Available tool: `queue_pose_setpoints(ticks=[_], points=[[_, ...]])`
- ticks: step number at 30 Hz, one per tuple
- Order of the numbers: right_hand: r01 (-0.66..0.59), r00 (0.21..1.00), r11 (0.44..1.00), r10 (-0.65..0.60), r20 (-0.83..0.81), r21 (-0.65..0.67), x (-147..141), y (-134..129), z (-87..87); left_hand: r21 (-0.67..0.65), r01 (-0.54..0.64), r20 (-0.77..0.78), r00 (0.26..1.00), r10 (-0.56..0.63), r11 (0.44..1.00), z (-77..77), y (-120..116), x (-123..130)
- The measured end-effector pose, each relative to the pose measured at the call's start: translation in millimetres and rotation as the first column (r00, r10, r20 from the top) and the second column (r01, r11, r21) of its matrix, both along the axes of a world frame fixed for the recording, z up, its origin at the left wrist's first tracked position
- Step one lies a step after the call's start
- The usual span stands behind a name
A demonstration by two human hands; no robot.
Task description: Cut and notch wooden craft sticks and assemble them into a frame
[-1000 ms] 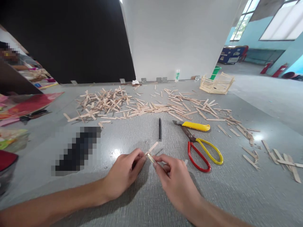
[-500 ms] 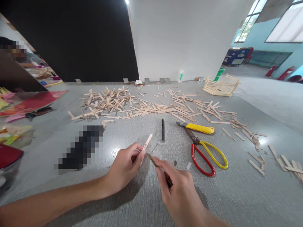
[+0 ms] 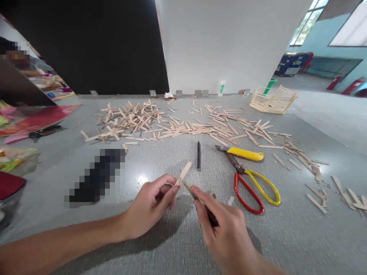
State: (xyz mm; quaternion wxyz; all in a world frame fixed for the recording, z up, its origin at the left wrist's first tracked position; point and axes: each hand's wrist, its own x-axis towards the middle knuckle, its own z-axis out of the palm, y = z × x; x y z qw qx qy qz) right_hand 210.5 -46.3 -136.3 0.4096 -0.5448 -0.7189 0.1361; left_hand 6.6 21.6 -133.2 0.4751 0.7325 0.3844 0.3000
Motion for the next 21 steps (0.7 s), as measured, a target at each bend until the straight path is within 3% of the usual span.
queue_pose_setpoints(ticks=[13,21], points=[[0.006,1.000,0.999,-0.006,0.000,0.032,-1.9,-2.3,-4.5,0.051,-0.019,-0.045,0.999,0.022,0.998,-8.2,-5.3,-1.8],[-0.034,0.997,0.992,0.026,-0.067,-0.124,-0.4,-1.5,-0.7,-0.012,0.005,0.002,1.000,-0.005,1.000,-5.3,-3.9,-1.4]])
